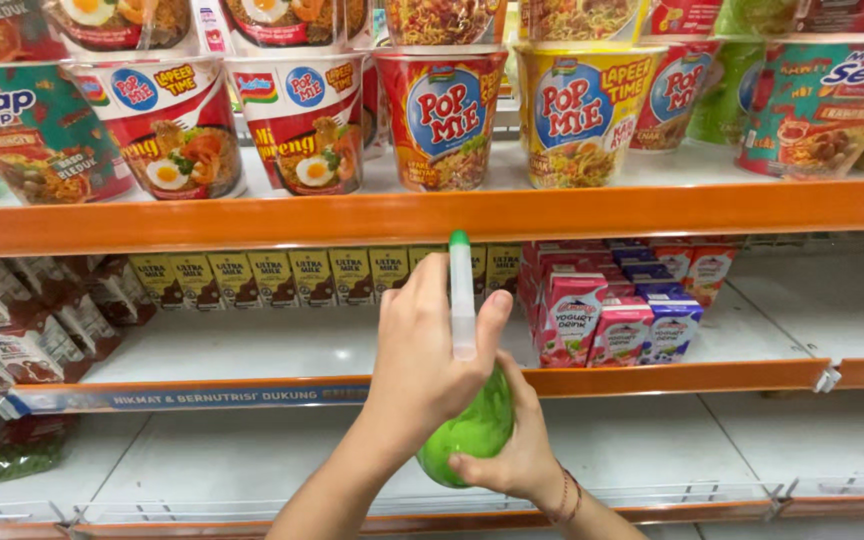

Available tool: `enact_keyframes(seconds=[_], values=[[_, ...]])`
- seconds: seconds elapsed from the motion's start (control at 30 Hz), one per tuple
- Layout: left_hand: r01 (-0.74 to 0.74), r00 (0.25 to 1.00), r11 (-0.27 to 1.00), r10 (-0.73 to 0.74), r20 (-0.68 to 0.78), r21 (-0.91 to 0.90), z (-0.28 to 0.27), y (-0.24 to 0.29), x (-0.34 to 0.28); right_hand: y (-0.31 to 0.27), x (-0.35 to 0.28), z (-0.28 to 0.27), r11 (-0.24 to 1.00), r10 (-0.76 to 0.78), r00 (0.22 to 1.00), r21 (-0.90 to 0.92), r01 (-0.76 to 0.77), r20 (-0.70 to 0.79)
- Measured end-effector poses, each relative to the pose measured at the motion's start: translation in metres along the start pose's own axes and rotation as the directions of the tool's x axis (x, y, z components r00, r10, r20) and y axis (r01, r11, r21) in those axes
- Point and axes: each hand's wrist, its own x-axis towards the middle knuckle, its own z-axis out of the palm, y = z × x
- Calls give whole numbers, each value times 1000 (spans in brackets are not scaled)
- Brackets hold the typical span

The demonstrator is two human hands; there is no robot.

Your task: The person removes items like packaged snacks from a cardboard box, scans them with a handheld scanner, places snacks onto store shelves, and uses a spray bottle on the shelves.

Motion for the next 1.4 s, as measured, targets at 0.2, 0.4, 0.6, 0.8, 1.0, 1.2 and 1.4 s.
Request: enact_keyframes(seconds=[0.2, 0.4, 0.6, 0.8, 1.0, 1.2, 1.4], values=[[59, 998, 998, -59, 21, 29, 21, -4, 5, 3, -1, -19, 999, 32, 999, -26, -33, -14], [9, 1000, 999, -8, 15, -34, 29, 0, 7, -2, -1, -28, 996, 7, 1000, -86, -7, -6], [-42, 997, 990, 51, 66, -136, 51, 21, 5, -14, -25, -48, 999, 26, 994, -39, -30, -110], [-68, 987, 972, 98, 126, -224, 101, 52, 10, -29, -54, -98, 985, -27, 971, -174, -15, -239], [-62, 983, 949, 112, 146, -308, 156, 78, 23, -43, -65, -149, 973, -64, 946, -232, -13, -319], [-30, 973, 921, 115, 197, -388, 206, 100, 26, -55, -80, -191, 969, -57, 922, -245, -42, -383], [-76, 967, 888, 176, 184, -454, 250, 123, 23, -66, -100, -224, 949, -103, 883, -313, -51, -458]])
